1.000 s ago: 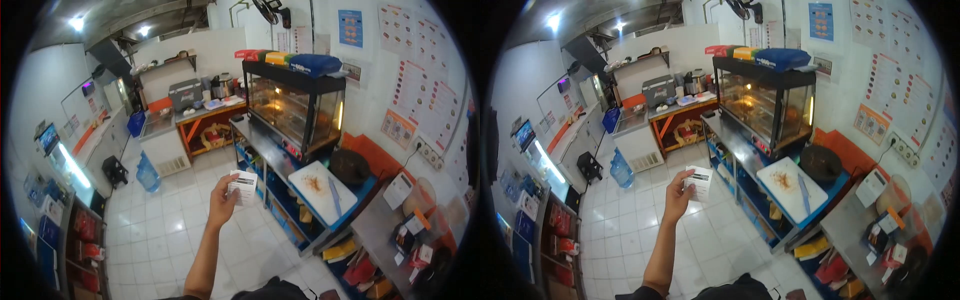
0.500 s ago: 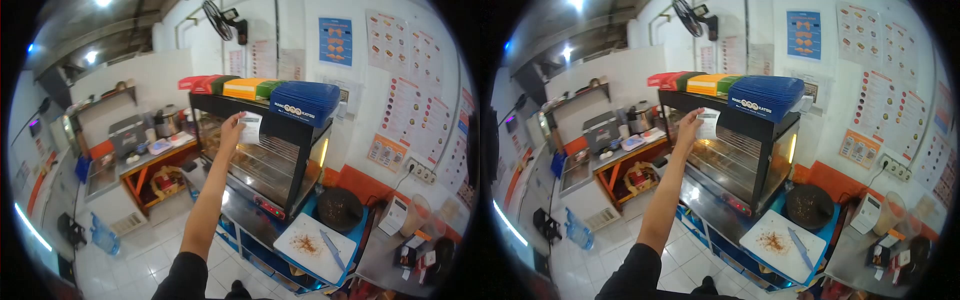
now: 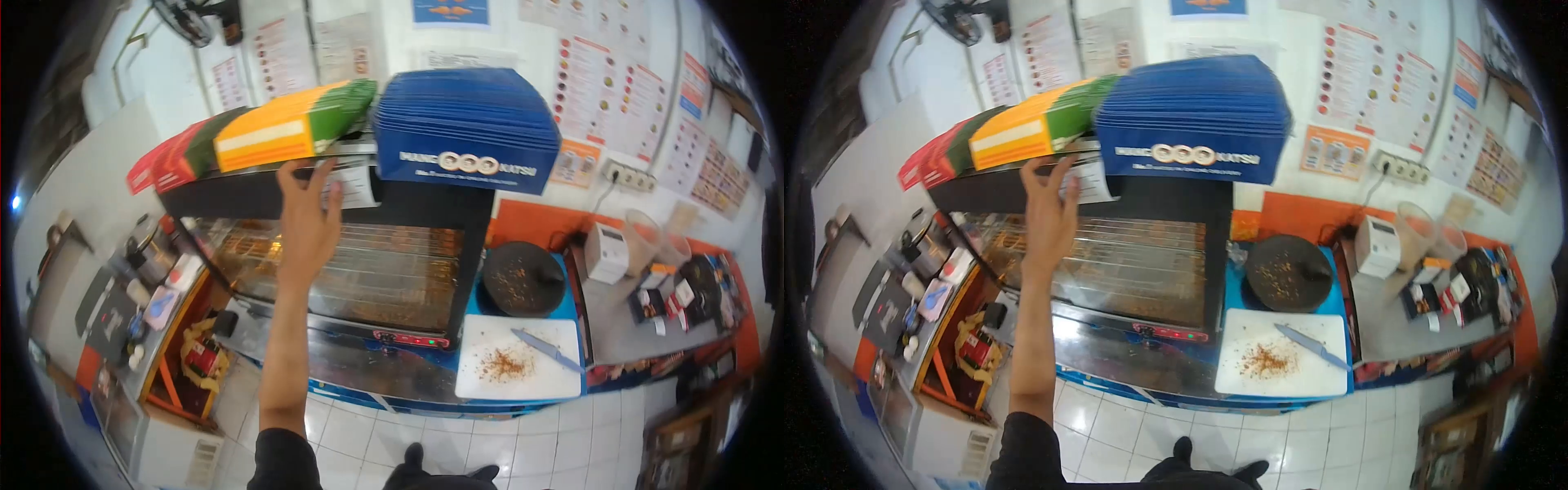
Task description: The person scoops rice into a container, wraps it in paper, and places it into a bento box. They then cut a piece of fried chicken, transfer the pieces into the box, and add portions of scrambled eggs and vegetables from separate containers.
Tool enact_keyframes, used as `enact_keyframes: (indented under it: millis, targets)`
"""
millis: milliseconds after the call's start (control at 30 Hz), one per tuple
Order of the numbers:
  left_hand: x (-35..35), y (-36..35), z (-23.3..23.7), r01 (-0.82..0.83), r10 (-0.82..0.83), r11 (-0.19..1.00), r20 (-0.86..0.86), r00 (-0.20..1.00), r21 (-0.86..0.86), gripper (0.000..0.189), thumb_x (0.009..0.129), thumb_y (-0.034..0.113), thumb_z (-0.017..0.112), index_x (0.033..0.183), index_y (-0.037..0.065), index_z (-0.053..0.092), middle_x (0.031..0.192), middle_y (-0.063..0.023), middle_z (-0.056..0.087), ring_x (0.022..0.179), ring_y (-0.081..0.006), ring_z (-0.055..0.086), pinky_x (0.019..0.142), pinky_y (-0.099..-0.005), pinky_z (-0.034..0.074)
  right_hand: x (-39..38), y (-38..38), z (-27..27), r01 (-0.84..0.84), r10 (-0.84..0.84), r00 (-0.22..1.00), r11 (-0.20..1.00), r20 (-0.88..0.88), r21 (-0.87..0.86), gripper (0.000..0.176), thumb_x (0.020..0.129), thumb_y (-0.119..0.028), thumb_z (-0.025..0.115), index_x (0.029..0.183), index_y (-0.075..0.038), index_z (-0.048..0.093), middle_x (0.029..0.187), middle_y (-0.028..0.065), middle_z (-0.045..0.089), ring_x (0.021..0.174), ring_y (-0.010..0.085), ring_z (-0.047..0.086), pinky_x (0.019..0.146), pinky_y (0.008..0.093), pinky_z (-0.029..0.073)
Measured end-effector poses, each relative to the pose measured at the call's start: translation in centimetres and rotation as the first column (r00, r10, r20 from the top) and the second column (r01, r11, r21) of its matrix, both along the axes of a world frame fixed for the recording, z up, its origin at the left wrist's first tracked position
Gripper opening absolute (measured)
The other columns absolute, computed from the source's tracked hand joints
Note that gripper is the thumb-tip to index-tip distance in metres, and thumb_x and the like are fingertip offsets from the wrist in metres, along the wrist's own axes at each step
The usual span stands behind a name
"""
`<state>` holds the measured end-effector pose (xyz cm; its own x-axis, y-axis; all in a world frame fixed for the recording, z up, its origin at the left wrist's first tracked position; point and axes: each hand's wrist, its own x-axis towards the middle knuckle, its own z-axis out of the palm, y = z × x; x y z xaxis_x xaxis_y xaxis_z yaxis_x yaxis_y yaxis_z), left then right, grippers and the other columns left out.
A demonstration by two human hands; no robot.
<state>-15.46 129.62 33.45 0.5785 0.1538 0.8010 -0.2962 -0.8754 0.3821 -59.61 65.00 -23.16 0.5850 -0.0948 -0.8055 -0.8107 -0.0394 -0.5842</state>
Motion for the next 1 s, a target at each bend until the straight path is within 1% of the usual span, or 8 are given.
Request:
enact_keyframes:
  millis: [167, 200, 300, 467, 567, 733, 867, 1000]
  targets:
    - [1.4, 1.1, -1.2, -0.195, 0.158, 0.914, 0.132, 0.979, 0.356, 0.044, 0.092, 0.01, 0.054, 0.136, 0.006, 0.055, 0.133, -0.0158, 0.051, 0.118, -0.0335, 0.051, 0.104, -0.046, 0.036, -4.6, 0.2, -3.5, 0.13, -0.136, 0.978, 0.99, -0.16, -0.048, 0.017, 0.085, 0.002, 0.065, 0.102, 0.007, 0.066, 0.083, 0.0192, 0.072, 0.067, 0.0256, 0.071, 0.057, 0.0331, 0.056]
    - [1.9, 1.1, -1.7, -0.195, 0.153, 0.914, 0.141, 0.978, 0.356, 0.05, 0.088, 0.006, 0.054, 0.137, 0.005, 0.054, 0.136, -0.0164, 0.052, 0.122, -0.0341, 0.049, 0.107, -0.0462, 0.034, -6.4, -1.1, -5.7, 0.438, -0.403, 0.899, 0.837, -0.172, 0.329, 0.022, 0.082, 0.008, 0.064, 0.105, 0.005, 0.066, 0.087, 0.0202, 0.071, 0.072, 0.0294, 0.072, 0.058, 0.0356, 0.057]
    - [3.1, 1.3, -2.0, -0.14, 0.054, 0.912, 0.226, 0.973, 0.385, 0.054, 0.082, 0.001, 0.047, 0.136, -0.002, 0.055, 0.137, -0.0203, 0.057, 0.125, -0.0371, 0.053, 0.109, -0.0466, 0.036, -9.7, -3.3, -10.9, -0.145, 0.141, 0.988, 0.988, -0.066, -0.048, 0.034, 0.09, -0.014, 0.066, 0.122, -0.002, 0.066, 0.11, 0.0084, 0.073, 0.093, 0.0218, 0.071, 0.076, 0.0396, 0.059]
    - [8.4, 8.2, -4.6, -0.247, 0.09, 0.854, 0.338, 0.937, 0.458, 0.06, 0.106, 0.048, 0.033, 0.148, 0.007, 0.046, 0.15, -0.0216, 0.042, 0.136, -0.0393, 0.041, 0.109, -0.0494, 0.036, -5.6, 0.6, 1.1, 0.047, -0.083, 0.984, 0.974, -0.158, -0.222, 0.029, 0.093, -0.019, 0.064, 0.118, -0.004, 0.067, 0.101, 0.0133, 0.074, 0.086, 0.0225, 0.074, 0.073, 0.0349, 0.061]
    - [10.5, 14.2, -5.9, -0.569, 0.396, 0.578, 0.408, 0.823, 0.585, 0.042, 0.104, 0.033, 0.049, 0.133, 0.004, 0.057, 0.128, -0.0206, 0.056, 0.119, -0.0343, 0.053, 0.099, -0.0458, 0.044, -5.8, -1.2, 1.8, 0.095, -0.141, 0.974, 0.964, -0.175, -0.247, 0.033, 0.092, -0.021, 0.066, 0.12, -0.002, 0.066, 0.102, 0.0144, 0.074, 0.086, 0.0224, 0.075, 0.074, 0.0348, 0.061]
    - [-3.7, -13.3, -9.3, -0.202, 0.158, 0.979, 0.586, 0.795, 0.01, 0.034, 0.102, 0.034, 0.056, 0.107, 0.001, 0.061, 0.091, -0.0194, 0.06, 0.087, -0.0344, 0.058, 0.081, -0.0463, 0.047, -8.2, -8.3, -2.5, 0.183, -0.236, 0.966, 0.915, -0.108, -0.359, 0.027, 0.086, -0.026, 0.073, 0.098, -0.002, 0.074, 0.084, 0.0108, 0.076, 0.081, 0.0177, 0.074, 0.071, 0.0332, 0.059]
    - [-5.7, -26.0, -24.9, -0.068, 0.039, 0.983, -0.164, 0.986, -0.17, 0.03, 0.098, 0.015, 0.058, 0.124, 0.004, 0.064, 0.118, -0.0153, 0.066, 0.112, -0.0266, 0.062, 0.095, -0.0384, 0.049, -10.3, -18.0, -3.7, 0.024, -0.074, 0.994, 0.852, -0.075, -0.524, 0.035, 0.083, -0.037, 0.076, 0.075, -0.003, 0.075, 0.077, 0.0076, 0.075, 0.076, 0.0173, 0.073, 0.073, 0.0295, 0.058]
    - [-8.4, -54.2, -27.7, 0.288, -0.412, 0.863, -0.246, 0.877, -0.416, 0.009, 0.089, 0.004, 0.063, 0.088, 0.0, 0.072, 0.077, -0.0085, 0.067, 0.062, -0.0143, 0.06, 0.055, -0.0269, 0.046, -12.0, -30.0, -2.5, -0.056, 0.066, 0.998, 0.864, 0.002, -0.5, 0.031, 0.08, -0.034, 0.076, 0.081, -0.003, 0.075, 0.083, 0.0085, 0.076, 0.076, 0.0203, 0.073, 0.075, 0.0337, 0.058]
